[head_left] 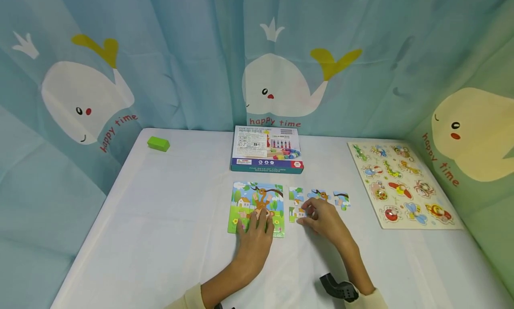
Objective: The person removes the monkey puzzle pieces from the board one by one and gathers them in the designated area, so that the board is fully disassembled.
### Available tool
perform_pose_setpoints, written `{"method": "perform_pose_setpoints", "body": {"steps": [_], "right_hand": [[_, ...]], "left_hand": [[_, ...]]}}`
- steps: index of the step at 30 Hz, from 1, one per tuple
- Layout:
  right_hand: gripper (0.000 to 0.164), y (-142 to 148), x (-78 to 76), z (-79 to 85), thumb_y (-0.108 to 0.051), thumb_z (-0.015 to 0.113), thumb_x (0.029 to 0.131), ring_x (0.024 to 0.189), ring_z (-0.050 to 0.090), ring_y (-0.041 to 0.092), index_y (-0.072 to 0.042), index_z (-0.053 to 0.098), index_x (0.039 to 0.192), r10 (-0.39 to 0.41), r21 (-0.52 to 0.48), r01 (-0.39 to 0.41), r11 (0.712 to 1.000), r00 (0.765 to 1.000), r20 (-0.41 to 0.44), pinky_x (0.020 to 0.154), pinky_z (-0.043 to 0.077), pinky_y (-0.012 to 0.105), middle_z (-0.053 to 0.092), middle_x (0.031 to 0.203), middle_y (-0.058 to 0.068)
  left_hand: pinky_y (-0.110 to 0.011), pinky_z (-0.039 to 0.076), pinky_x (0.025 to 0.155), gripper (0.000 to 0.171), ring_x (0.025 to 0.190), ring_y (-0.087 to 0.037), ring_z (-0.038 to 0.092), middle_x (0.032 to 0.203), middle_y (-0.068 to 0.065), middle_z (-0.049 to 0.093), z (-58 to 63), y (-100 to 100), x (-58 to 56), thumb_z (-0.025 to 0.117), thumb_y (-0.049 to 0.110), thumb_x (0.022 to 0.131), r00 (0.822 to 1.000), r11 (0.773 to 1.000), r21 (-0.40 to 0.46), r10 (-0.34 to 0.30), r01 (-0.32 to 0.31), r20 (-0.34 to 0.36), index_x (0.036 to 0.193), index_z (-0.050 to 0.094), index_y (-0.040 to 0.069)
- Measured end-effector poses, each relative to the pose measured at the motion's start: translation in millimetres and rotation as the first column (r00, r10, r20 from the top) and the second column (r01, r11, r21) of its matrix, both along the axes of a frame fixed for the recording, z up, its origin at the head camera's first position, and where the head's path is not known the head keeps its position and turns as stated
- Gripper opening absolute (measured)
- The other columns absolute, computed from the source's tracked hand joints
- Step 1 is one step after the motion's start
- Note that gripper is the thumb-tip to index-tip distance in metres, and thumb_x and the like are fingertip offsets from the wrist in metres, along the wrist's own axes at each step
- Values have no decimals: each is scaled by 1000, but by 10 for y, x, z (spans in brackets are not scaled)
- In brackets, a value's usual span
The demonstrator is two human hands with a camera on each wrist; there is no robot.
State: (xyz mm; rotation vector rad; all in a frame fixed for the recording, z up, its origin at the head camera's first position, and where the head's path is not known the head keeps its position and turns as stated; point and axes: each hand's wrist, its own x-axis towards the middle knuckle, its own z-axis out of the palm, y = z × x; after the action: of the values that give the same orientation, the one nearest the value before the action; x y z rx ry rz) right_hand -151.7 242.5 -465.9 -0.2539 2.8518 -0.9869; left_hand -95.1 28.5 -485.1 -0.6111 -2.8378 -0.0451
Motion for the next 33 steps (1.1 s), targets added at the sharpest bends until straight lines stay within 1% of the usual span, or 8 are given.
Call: {"method": "perform_pose_setpoints", "body": {"steps": [7,15,21,24,27,30,33], "right_hand": [[30,-4,-4,-9,-13,81,79,47,52,8,-2,64,101,1,-2,-1,1000,1000,-8,45,45,25,62,84,8],[30,-15,-5,9,-11,80,79,46,53,9,-2,64,102,-7,-7,7,1000,1000,12,45,45,25,62,85,9],[28,-18,-5,22,-11,80,80,47,53,9,-2,64,101,-5,-2,5,1000,1000,7,45,44,25,62,83,8],[28,-13,-4,30,-12,79,81,48,53,9,-2,64,102,7,3,-7,1000,1000,-1,46,45,25,62,82,7],[25,-12,-6,43,-13,78,82,52,53,9,-3,65,100,7,32,-5,999,999,-37,48,44,25,62,79,5],[19,-36,-31,71,-16,75,86,58,53,9,-4,66,98,5,67,1,998,996,-94,53,44,24,63,77,3],[14,-102,-97,103,-17,71,90,62,55,8,-5,67,95,38,73,-29,997,990,-134,55,45,24,64,76,2]], "left_hand": [[-58,53,83,54,123,-32,55,139,-13,55,-3,1,7,83,20,78,1000,1000,-7,5,-5,-21,128,65,12],[-57,53,82,54,121,-30,56,135,-12,56,1,-4,14,85,22,75,998,1000,-7,2,-2,-67,126,67,12],[-57,53,84,55,123,-31,54,139,-12,54,17,-6,28,82,23,79,999,999,-36,0,-1,-34,130,64,11],[-57,53,84,53,123,-32,54,139,-12,55,19,-8,32,80,25,82,999,998,-58,-8,6,-39,129,64,10],[-57,54,82,48,121,-32,56,136,-13,57,17,-10,29,79,27,83,997,997,-70,-25,20,-70,126,66,9],[-57,54,79,46,118,-33,57,132,-13,60,10,-11,21,79,27,83,994,996,-82,-43,35,-104,123,68,8],[-55,54,79,45,116,-32,57,129,-12,60,8,-7,17,78,28,84,991,994,-102,-42,30,-125,124,68,9]]}}
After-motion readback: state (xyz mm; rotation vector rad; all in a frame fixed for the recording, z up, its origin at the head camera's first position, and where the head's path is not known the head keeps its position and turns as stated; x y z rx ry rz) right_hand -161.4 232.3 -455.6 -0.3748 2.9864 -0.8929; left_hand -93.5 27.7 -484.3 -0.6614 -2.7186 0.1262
